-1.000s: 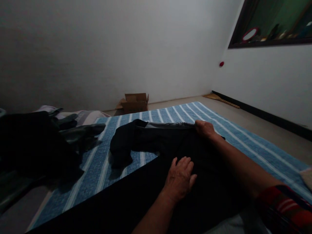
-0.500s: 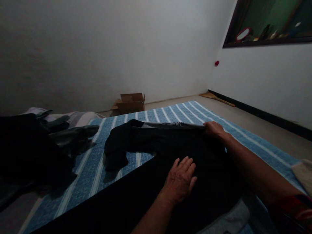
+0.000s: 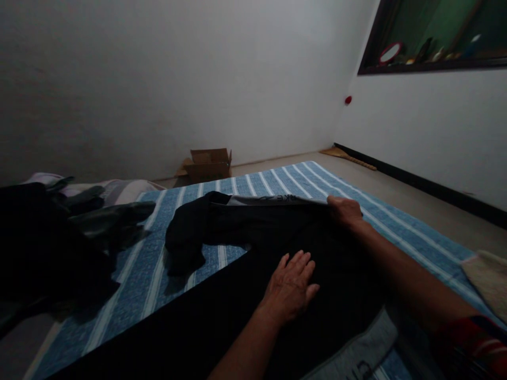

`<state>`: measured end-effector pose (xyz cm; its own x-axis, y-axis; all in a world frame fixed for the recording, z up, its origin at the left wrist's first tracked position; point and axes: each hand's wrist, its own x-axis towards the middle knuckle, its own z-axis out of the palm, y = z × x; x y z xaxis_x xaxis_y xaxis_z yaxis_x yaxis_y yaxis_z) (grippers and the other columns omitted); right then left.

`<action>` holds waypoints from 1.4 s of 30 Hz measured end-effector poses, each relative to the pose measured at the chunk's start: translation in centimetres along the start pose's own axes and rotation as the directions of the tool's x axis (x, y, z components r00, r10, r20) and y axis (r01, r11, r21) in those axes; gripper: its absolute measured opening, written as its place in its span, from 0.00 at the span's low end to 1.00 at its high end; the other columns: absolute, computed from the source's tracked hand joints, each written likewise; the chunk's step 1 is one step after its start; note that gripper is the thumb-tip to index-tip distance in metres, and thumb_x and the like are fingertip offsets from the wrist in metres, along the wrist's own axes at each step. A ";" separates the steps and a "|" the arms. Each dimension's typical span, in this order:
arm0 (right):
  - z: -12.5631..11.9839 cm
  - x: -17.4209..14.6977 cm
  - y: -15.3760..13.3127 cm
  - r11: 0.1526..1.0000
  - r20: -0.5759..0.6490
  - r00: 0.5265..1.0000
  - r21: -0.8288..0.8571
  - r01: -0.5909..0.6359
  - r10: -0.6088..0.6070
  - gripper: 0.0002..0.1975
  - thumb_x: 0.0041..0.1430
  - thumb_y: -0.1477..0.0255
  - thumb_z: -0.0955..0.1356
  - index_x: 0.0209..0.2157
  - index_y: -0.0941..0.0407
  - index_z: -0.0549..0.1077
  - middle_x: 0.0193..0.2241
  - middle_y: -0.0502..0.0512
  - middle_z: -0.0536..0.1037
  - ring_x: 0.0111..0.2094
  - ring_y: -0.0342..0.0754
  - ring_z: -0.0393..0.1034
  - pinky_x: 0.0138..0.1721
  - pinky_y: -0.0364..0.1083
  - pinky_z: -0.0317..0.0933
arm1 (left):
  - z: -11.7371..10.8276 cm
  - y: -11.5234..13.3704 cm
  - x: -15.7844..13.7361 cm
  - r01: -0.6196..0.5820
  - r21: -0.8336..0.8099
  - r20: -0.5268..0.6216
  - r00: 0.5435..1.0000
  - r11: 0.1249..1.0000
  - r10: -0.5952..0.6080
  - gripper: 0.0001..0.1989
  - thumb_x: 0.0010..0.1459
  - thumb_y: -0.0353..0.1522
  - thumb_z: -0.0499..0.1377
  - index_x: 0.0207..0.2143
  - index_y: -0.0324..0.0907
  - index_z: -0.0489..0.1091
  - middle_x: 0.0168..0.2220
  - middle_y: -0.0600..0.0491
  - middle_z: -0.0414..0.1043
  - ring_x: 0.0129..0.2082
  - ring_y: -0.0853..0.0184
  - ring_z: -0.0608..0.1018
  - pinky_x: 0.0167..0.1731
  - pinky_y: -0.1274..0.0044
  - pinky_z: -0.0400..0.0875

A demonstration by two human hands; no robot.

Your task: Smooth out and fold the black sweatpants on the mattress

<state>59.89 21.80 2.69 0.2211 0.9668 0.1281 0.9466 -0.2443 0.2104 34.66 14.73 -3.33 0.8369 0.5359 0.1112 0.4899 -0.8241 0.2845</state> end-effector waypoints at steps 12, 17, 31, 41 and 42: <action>0.8 -12.6 -5.6 0.749 -0.376 0.808 0.330 0.574 -0.454 0.13 0.63 0.74 0.59 0.45 0.56 0.70 0.43 0.59 0.75 0.45 0.49 0.68 0.47 0.48 0.61 | -0.1 0.0 0.2 -0.002 -0.015 0.037 0.999 1.000 0.002 0.24 0.64 0.41 0.47 0.60 0.43 0.57 0.63 0.47 0.55 0.64 0.61 0.54 0.61 0.60 0.48; 5.2 -15.6 -4.9 0.859 -0.315 0.889 0.287 0.423 -0.333 0.20 0.63 0.66 0.60 0.54 0.58 0.67 0.56 0.65 0.67 0.58 0.57 0.59 0.54 0.58 0.57 | -0.1 0.1 0.3 0.001 -0.026 0.017 1.000 1.000 -0.001 0.25 0.64 0.42 0.47 0.60 0.43 0.56 0.63 0.48 0.55 0.64 0.61 0.54 0.61 0.61 0.48; 7.8 -15.4 -3.5 0.882 -0.113 0.924 0.274 0.383 -0.366 0.31 0.62 0.54 0.55 0.59 0.59 0.62 0.62 0.62 0.57 0.64 0.57 0.47 0.60 0.58 0.49 | -2.1 1.8 -5.9 0.425 0.112 0.097 0.895 0.898 -0.436 0.38 0.61 0.53 0.41 0.64 0.36 0.48 0.67 0.42 0.41 0.67 0.56 0.43 0.63 0.59 0.41; 8.8 -15.3 -2.8 0.890 -0.020 0.923 0.255 0.377 -0.385 0.36 0.60 0.51 0.51 0.61 0.59 0.58 0.64 0.62 0.52 0.65 0.57 0.42 0.60 0.59 0.48 | -2.5 1.0 -8.2 0.495 -0.009 0.100 0.865 0.869 -0.492 0.38 0.61 0.53 0.38 0.64 0.37 0.47 0.67 0.44 0.38 0.67 0.58 0.40 0.62 0.57 0.38; 8.9 -15.2 -2.7 0.887 -0.022 0.921 0.258 0.382 -0.390 0.36 0.60 0.51 0.51 0.61 0.59 0.58 0.64 0.62 0.52 0.65 0.56 0.42 0.60 0.59 0.48 | -2.7 1.2 -8.6 0.503 -0.008 0.101 0.860 0.864 -0.500 0.38 0.61 0.53 0.39 0.64 0.37 0.48 0.67 0.43 0.39 0.67 0.57 0.40 0.62 0.57 0.39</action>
<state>56.04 8.38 -8.44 -0.1708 0.9836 0.0577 0.9850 0.1719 -0.0145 27.43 9.65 -1.39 0.4994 0.8545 -0.1431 0.8427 -0.4408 0.3093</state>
